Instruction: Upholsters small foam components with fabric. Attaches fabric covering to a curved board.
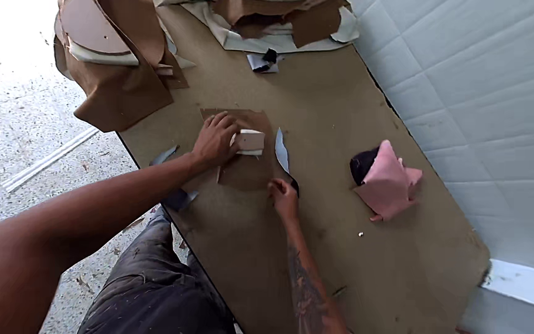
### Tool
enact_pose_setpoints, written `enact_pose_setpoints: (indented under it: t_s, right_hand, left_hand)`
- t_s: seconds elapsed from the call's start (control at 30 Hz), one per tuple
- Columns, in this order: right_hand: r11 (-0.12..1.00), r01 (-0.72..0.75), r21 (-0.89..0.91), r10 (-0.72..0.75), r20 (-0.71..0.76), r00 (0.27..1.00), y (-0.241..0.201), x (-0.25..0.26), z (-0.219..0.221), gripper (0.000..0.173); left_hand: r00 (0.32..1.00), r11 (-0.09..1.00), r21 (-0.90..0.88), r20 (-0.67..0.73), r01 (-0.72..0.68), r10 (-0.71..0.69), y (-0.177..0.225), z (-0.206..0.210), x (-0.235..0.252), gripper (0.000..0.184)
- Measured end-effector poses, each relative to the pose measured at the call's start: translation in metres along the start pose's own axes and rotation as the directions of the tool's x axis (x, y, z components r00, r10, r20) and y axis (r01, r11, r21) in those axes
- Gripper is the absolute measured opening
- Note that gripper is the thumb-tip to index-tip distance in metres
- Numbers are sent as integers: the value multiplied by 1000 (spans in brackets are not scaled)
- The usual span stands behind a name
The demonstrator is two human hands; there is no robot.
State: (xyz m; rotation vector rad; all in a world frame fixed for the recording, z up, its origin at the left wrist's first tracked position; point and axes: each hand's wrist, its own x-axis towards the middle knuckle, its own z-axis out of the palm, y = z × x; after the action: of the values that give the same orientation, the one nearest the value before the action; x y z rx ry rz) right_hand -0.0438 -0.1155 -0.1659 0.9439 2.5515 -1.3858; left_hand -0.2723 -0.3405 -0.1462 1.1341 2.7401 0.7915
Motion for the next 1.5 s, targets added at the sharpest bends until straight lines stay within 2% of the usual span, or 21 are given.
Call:
enact_pose_setpoints:
  t_s: [0.07,0.1,0.17,0.23,0.3,0.37,0.4,0.47,0.53,0.6,0.7,0.77,0.8,0.87,0.93,1.0,1.1,1.17,1.27,1.37,1.5]
  right_hand:
    - [965,-72,253,43,118,992,16,31,-31,49]
    - [919,-68,389,41,76,996,23,48,-47,51]
    - [824,74,561,80,-246,966,34,74,-72,58]
    - [786,175,593,132,-438,889,35,73,-90,65]
    - [895,135,425,71,-435,898,27,39,-90,57]
    - [991,37,125,6,-326,945,30,-5,-66,46]
    - [1000,-3,-18,-2,-284,959,35,-27,-48,46]
    - [975,-42,-220,-27,-305,952,51,-67,-11,53]
    - [942,-74,-329,-59,-376,925,61,-91,24,63]
    - [928,-61,-367,-98,-399,912,60,-100,47,56]
    - [961,-31,-274,-61,-323,944,51,-112,49,29]
    - [994,-96,-51,79,-271,959,47,-122,42,29]
    - [981,-151,119,175,-225,959,49,-127,39,39]
    - [846,-240,477,335,-125,934,55,-138,38,46]
    - [741,-292,605,392,-37,919,54,-145,40,37]
    - [768,-348,538,385,48,922,50,-146,43,32]
    - [837,-375,398,362,111,925,48,-138,46,35]
    - [825,-370,428,338,150,929,52,-137,43,30]
    - [777,-397,488,321,235,918,59,-139,38,28]
    - [782,-417,464,310,290,905,65,-134,32,30]
    - [802,-429,415,271,387,881,69,-125,19,32]
  left_hand:
    - [994,996,23,60,89,-91,31,16,20,48]
    - [981,988,34,115,153,-156,44,28,31,55]
    - [944,965,38,199,261,-263,60,55,38,62]
    - [944,970,39,224,241,-243,68,79,24,61]
    - [971,995,2,218,97,-95,72,90,3,53]
    - [971,994,-75,221,-78,93,71,95,-30,46]
    - [956,980,-111,228,-164,185,68,95,-49,46]
    - [914,944,-176,252,-280,318,71,95,-81,47]
    - [881,915,-221,267,-339,391,77,95,-105,47]
    - [860,898,-260,288,-354,422,79,94,-125,46]
    - [848,893,-288,314,-345,428,85,93,-142,48]
    - [847,894,-288,318,-342,426,85,93,-144,53]
    - [846,897,-277,322,-345,425,85,91,-145,54]
    - [866,913,-222,300,-343,399,92,81,-143,46]
    - [922,949,-107,228,-297,315,106,71,-138,31]
    - [939,983,-30,294,-180,181,120,65,-129,30]
    - [840,999,36,543,6,-24,134,71,-112,37]
    - [784,994,101,614,38,-93,141,74,-99,36]
    - [747,983,175,647,51,-154,147,74,-92,37]
    - [728,975,211,657,71,-196,155,81,-92,38]
    - [765,979,197,622,51,-165,154,93,-99,38]
